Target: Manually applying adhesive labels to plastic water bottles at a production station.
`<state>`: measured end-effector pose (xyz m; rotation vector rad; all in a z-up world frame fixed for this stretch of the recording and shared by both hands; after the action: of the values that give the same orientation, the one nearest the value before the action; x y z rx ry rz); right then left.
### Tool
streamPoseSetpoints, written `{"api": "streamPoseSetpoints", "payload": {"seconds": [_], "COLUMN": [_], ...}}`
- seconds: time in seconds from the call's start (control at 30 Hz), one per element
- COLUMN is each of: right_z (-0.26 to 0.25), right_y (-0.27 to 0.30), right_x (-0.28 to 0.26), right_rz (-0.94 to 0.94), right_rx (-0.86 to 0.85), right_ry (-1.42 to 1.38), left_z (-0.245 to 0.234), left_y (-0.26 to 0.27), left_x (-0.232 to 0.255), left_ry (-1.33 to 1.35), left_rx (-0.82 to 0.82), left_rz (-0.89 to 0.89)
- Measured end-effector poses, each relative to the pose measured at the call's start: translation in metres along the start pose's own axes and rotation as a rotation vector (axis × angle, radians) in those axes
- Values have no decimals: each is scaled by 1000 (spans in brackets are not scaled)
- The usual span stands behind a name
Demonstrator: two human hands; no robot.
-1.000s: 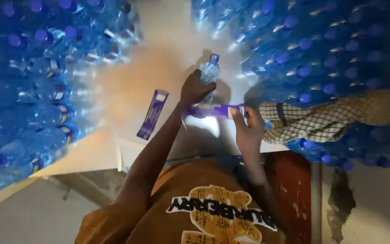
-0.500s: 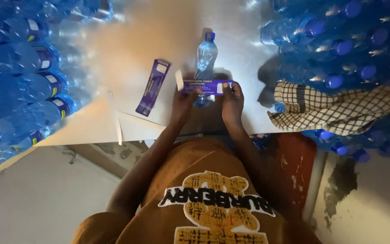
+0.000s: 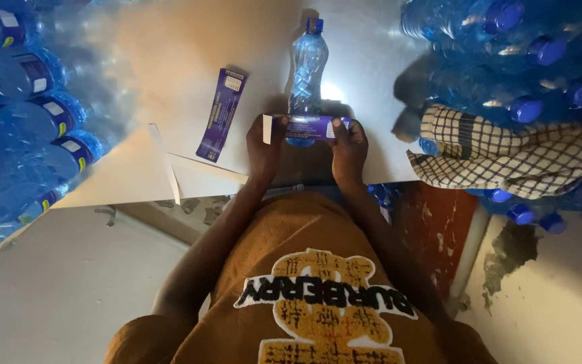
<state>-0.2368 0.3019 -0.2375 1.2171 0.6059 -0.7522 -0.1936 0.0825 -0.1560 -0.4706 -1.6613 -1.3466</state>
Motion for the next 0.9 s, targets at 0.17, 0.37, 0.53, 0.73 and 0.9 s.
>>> {"api": "streamPoseSetpoints", "payload": {"seconds": [0.17, 0.37, 0.53, 0.73, 0.9], "right_z": [-13, -8, -16, 10, 27], "right_y": [-3, 1, -3, 5, 8], "right_x": [15, 3, 9, -20, -42], "right_rz": [32, 54, 65, 73, 67], "right_rx": [39, 42, 23, 6, 10], "right_ry": [24, 60, 102, 114, 257], "left_z": [-1, -3, -6, -3, -7], "left_y": [-2, -2, -7, -2, -4], "left_x": [-16, -25, -41, -21, -36], "left_ry": [28, 91, 78, 60, 42], "left_rx": [15, 15, 19, 47, 103], "left_rz": [-24, -83, -93, -147, -115]}}
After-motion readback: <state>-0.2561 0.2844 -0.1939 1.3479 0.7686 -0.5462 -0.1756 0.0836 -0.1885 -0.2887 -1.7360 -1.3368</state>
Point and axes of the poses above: each hand's wrist, its own y-axis away from the middle knuckle, its own z-axis out of the palm, x = y × z, the point moved 8 cm from there along -y, towards the middle knuckle, and after that the axes turned 14 degrees about -x, right-handed, at the moved point
